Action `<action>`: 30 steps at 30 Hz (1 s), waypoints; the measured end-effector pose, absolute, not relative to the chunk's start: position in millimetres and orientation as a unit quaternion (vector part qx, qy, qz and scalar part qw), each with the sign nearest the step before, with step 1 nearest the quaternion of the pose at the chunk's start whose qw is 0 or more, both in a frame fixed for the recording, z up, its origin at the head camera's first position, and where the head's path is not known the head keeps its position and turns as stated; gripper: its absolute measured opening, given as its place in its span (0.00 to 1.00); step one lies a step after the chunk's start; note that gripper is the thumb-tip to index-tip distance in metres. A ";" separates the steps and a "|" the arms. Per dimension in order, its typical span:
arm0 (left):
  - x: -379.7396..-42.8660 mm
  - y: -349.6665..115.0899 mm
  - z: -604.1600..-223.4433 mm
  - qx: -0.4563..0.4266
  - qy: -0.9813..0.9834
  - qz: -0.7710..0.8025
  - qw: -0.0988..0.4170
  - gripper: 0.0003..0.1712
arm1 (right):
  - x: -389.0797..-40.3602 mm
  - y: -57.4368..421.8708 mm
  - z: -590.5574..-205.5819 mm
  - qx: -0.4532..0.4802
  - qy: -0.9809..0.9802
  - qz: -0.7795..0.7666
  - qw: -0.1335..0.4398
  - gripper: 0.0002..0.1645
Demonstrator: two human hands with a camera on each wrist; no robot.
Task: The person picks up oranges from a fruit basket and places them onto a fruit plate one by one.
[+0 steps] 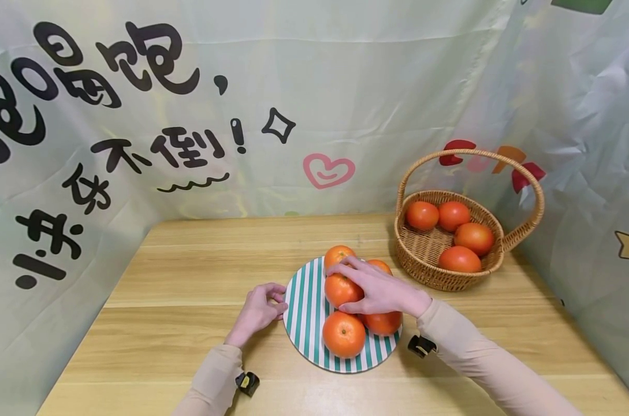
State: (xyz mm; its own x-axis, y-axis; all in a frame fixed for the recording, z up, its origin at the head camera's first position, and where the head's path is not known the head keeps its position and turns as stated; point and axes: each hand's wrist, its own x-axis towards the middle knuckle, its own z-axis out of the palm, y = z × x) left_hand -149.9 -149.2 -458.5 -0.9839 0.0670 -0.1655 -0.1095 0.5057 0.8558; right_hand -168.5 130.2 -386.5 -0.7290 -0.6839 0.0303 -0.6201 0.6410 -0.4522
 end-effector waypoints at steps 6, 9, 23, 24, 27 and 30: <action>-149.5 -149.1 -456.8 -0.015 0.862 0.499 0.093 0.20 | -168.7 129.7 -388.0 -0.361 0.905 -0.211 0.077 0.37; -149.3 -149.0 -457.0 -0.015 0.862 0.499 0.093 0.20 | -168.3 129.3 -387.6 -0.355 0.907 -0.210 0.084 0.36; -149.2 -148.7 -457.6 -0.017 0.861 0.499 0.093 0.21 | -167.4 124.6 -387.1 -0.360 0.910 -0.184 0.092 0.38; -149.1 -148.7 -457.6 -0.017 0.861 0.500 0.094 0.21 | -167.3 124.3 -387.3 -0.362 0.910 -0.180 0.090 0.38; -149.2 -148.7 -457.6 -0.017 0.861 0.499 0.094 0.21 | -167.0 123.8 -387.6 -0.369 0.910 -0.172 0.083 0.38; -149.6 -148.6 -457.7 -0.018 0.861 0.499 0.095 0.21 | -166.9 123.4 -388.0 -0.375 0.908 -0.168 0.078 0.37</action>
State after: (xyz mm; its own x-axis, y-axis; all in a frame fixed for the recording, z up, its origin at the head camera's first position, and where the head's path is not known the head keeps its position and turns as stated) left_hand -149.6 -148.6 -457.7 -0.9814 0.0631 -0.1813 -0.1259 0.5017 0.8558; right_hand -166.9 123.4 -388.0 -0.7065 -0.7075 -0.0160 -0.6551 0.6624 -0.3633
